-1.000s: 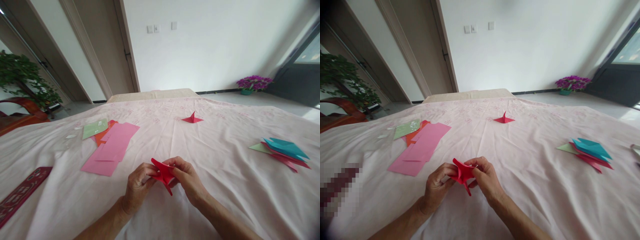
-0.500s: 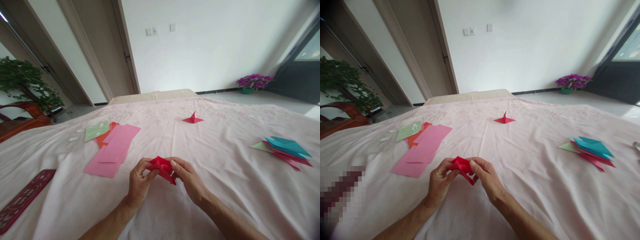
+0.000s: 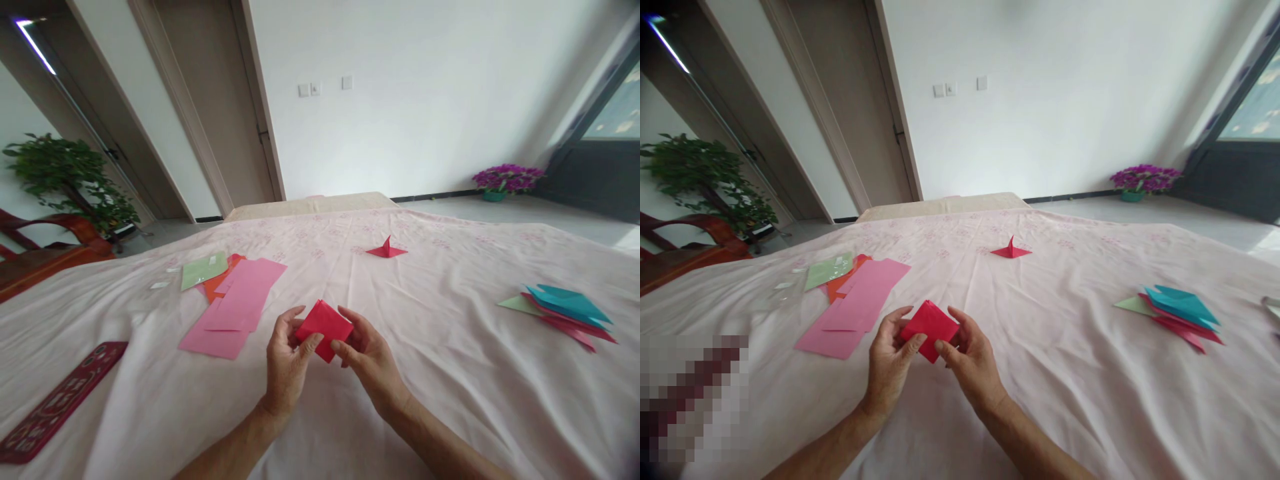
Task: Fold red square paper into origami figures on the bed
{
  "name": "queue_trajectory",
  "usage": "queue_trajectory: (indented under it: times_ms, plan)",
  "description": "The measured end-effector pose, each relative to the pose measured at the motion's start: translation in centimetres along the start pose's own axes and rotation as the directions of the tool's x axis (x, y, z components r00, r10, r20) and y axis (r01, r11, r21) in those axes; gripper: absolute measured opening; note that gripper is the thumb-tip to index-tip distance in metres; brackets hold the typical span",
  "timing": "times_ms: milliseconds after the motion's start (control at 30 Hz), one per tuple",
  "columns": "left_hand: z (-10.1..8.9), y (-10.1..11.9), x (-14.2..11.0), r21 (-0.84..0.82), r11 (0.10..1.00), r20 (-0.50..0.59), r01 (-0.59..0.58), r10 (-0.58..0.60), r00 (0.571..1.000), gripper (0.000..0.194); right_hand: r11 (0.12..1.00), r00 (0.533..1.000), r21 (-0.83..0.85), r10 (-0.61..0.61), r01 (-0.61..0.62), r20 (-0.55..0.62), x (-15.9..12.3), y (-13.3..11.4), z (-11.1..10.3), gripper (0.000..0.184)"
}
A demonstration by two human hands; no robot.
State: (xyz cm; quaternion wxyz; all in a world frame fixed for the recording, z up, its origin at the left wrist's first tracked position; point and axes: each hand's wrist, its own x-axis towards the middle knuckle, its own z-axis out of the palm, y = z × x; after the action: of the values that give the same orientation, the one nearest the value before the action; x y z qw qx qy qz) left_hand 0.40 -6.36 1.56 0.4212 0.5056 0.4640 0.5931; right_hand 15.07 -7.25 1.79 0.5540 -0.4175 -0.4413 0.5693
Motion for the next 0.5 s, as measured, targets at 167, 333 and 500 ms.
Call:
queue_trajectory:
  times_ms: [167, 333, 500]
  plan:
    - [0.8, 0.6, -0.7, -0.133, 0.984, 0.105, 0.12, -0.107, 0.989, 0.043, 0.994, 0.995, 0.09, -0.054, 0.062, -0.085, 0.0, -0.3, -0.2, 0.06]
    - [1.1, 0.7, -1.4, -0.038, 0.991, 0.128, 0.131, -0.125, 0.984, 0.031, 0.993, 0.994, 0.079, -0.076, 0.082, -0.074, -0.3, -0.7, -0.5, 0.042]
    - [0.9, 1.2, -1.5, 0.041, 0.998, 0.079, 0.039, -0.042, 0.996, 0.027, 0.997, 0.994, -0.039, -0.064, 0.061, -0.085, -0.6, -0.9, -1.1, 0.028]
